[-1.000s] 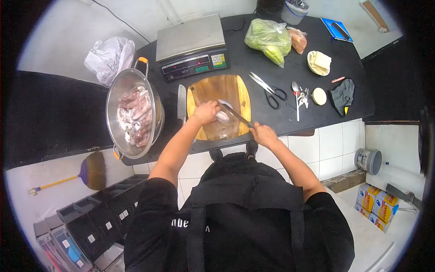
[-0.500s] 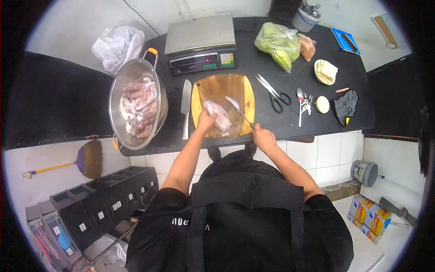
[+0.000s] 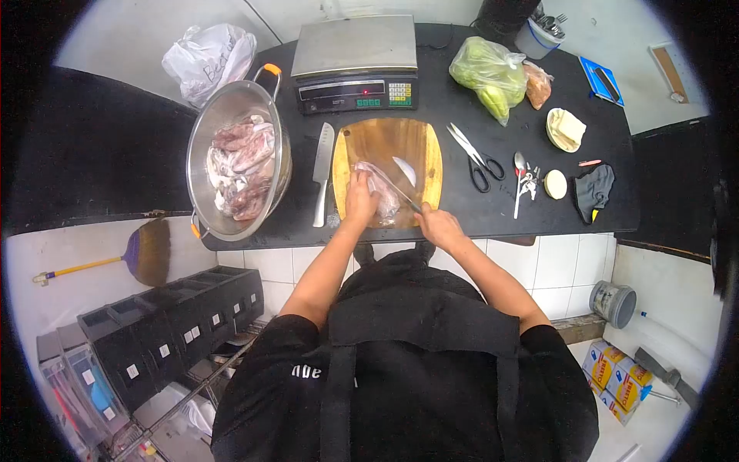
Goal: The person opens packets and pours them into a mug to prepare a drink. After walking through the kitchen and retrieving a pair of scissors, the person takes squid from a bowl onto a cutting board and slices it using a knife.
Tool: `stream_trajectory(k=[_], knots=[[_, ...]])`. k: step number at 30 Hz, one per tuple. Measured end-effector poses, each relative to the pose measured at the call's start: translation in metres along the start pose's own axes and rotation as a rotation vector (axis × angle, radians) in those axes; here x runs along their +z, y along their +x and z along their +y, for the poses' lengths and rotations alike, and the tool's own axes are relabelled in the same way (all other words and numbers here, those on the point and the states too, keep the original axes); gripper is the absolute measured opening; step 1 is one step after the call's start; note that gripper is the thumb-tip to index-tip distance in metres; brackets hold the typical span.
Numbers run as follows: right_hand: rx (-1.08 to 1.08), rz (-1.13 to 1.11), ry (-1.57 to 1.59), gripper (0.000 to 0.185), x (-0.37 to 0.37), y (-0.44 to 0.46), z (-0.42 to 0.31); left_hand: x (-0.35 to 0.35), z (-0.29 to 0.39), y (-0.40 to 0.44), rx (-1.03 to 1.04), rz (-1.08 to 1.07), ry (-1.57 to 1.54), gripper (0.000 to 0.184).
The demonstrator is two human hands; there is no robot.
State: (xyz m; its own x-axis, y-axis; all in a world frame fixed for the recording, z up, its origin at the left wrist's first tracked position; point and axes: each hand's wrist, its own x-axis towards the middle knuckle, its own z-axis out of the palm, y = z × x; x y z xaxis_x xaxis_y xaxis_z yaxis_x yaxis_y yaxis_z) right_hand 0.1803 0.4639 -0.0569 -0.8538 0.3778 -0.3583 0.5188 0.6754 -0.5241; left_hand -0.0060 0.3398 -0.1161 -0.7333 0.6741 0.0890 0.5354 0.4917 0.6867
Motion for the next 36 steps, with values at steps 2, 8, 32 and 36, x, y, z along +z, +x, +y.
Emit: stream_trajectory(k=[2,8,32,36], knots=[[-0.009,0.009,-0.003,0.031,-0.002,0.005,0.004,-0.002,0.005,0.002,-0.076,-0.048,0.042,0.045],[0.037,-0.035,-0.022,0.032,-0.010,0.012,0.005,-0.004,0.008,0.000,0.003,-0.135,0.185,0.056],[0.027,-0.075,-0.132,0.029,0.013,0.048,-0.005,0.002,-0.006,0.008,0.158,-0.183,0.213,0.049],[0.091,-0.109,-0.105,0.030,0.010,0.032,-0.005,0.000,-0.003,0.010,0.124,-0.207,0.213,0.048]])
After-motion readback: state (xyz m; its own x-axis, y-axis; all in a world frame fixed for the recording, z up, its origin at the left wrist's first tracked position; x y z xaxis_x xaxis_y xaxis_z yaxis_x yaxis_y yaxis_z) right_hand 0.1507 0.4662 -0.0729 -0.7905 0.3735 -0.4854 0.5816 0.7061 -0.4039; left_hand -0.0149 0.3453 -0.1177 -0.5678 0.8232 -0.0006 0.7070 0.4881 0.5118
